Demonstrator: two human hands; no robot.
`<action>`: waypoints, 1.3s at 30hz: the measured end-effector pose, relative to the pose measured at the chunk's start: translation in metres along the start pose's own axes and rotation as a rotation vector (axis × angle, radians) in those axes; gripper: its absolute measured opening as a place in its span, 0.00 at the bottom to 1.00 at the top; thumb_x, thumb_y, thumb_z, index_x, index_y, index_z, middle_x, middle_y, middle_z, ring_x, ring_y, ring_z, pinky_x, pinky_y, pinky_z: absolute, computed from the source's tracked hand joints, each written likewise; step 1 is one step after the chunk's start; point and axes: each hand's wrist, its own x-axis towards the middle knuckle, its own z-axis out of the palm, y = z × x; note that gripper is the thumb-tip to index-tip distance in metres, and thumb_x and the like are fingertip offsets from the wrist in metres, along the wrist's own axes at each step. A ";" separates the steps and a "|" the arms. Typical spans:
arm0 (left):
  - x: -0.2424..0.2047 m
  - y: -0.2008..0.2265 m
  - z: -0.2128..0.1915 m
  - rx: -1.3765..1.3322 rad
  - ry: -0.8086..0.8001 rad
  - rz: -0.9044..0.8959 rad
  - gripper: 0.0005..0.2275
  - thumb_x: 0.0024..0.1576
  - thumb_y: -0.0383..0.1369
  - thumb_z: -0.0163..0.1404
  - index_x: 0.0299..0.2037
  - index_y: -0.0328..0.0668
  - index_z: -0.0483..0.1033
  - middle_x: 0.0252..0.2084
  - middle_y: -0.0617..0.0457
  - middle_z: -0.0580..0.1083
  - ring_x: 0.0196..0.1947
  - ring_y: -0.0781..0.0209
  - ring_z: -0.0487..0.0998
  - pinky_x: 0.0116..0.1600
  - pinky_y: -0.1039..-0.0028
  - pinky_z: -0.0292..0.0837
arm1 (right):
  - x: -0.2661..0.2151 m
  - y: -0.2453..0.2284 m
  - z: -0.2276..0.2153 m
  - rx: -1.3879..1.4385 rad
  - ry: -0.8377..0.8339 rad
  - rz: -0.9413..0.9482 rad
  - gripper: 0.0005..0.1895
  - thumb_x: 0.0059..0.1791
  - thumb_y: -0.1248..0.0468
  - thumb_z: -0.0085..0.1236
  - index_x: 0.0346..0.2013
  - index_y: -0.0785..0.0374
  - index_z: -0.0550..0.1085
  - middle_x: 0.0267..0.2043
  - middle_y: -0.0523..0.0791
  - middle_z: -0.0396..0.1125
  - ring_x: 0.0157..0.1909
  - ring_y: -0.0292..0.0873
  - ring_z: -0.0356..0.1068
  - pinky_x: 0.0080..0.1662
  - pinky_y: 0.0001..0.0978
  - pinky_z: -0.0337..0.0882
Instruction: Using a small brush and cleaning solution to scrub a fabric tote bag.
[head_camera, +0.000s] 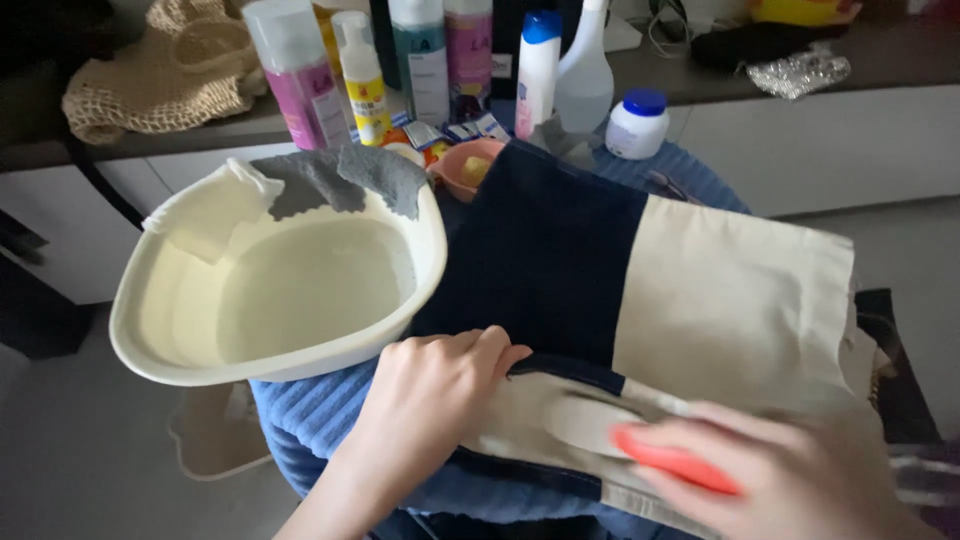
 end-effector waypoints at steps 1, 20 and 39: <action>0.000 0.001 0.002 0.031 0.018 0.003 0.18 0.65 0.45 0.55 0.25 0.52 0.65 0.17 0.62 0.69 0.15 0.55 0.73 0.14 0.63 0.56 | 0.003 -0.011 0.010 0.262 0.413 -0.450 0.14 0.42 0.41 0.60 0.41 0.14 0.74 0.36 0.07 0.66 0.35 0.16 0.70 0.38 0.15 0.73; -0.001 -0.003 -0.002 0.011 0.047 0.017 0.18 0.65 0.43 0.56 0.26 0.52 0.64 0.17 0.61 0.68 0.15 0.56 0.73 0.16 0.64 0.55 | 0.013 0.012 0.029 0.648 0.453 -0.521 0.19 0.32 0.48 0.78 0.36 0.19 0.92 0.45 0.16 0.85 0.36 0.24 0.85 0.40 0.19 0.79; 0.004 0.005 -0.002 0.063 -0.010 0.064 0.17 0.67 0.45 0.52 0.27 0.52 0.64 0.18 0.60 0.70 0.14 0.52 0.74 0.13 0.61 0.58 | 0.021 0.077 0.062 0.485 0.236 -0.216 0.27 0.31 0.47 0.79 0.42 0.08 0.88 0.25 0.16 0.89 0.22 0.20 0.85 0.33 0.14 0.82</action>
